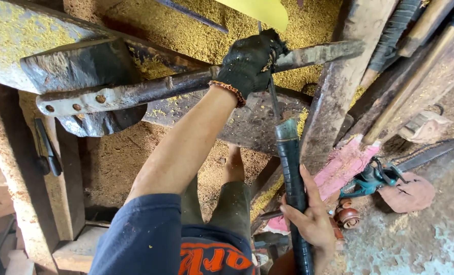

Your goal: Using a lathe and chisels to shape a piece of wood in a workshop.

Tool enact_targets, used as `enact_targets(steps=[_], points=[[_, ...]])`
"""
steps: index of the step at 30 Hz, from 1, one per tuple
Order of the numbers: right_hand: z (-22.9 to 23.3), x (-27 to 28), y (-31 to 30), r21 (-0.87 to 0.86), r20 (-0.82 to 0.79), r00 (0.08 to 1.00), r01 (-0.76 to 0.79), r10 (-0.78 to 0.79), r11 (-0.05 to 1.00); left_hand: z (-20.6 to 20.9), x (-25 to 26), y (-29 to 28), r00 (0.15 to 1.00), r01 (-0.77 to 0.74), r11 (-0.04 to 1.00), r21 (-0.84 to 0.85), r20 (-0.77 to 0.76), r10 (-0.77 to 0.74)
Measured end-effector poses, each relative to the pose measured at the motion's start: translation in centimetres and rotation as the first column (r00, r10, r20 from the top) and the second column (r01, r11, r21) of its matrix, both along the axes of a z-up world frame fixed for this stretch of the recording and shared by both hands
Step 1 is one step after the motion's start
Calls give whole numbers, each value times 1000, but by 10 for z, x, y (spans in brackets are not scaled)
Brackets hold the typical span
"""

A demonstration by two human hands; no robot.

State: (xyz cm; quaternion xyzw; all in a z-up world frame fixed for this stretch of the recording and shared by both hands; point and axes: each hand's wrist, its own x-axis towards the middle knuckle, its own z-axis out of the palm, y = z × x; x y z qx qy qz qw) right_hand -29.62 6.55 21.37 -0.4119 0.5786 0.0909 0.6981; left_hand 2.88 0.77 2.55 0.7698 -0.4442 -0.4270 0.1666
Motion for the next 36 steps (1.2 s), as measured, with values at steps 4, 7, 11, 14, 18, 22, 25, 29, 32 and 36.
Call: enact_targets(steps=[4, 7, 11, 14, 18, 22, 25, 29, 32, 36], points=[[-5, -5, 1, 11, 35, 999, 2, -2, 1000, -8, -1, -6, 998, 4, 995, 101, -69, 3], [-15, -16, 2, 5, 97, 995, 7, -7, 1000, -11, -1, -8, 998, 27, 985, 168, -57, -18], [-22, -26, -2, 41, 136, 991, 2, -8, 999, 2, -1, -11, 996, -42, 979, 200, -70, 57], [-27, -33, -7, 36, 154, 988, -22, 16, 999, 2, -1, -12, 991, -92, 970, 225, -77, 112], [-29, -35, -13, 56, 129, 991, -52, 44, 997, -43, -7, -9, 985, -157, 964, 215, -34, 168], [-29, -34, -24, 70, 118, 990, -89, 80, 994, 4, -2, -8, 982, -169, 960, 222, -43, 183], [-28, -35, -31, 47, 149, 980, -141, 133, 989, 17, 1, -11, 999, -49, 982, 183, 20, 46], [-28, -36, -39, 69, 138, 978, -167, 157, 983, 14, 1, -13, 986, -145, 944, 295, -38, 164], [-30, -41, -44, 73, 161, 975, -169, 155, 983, 19, -2, -10, 993, -111, 962, 250, -1, 115], [-32, -42, -51, 91, 184, 970, -179, 160, 980, 16, -2, -12, 998, -64, 959, 276, 40, 55]])
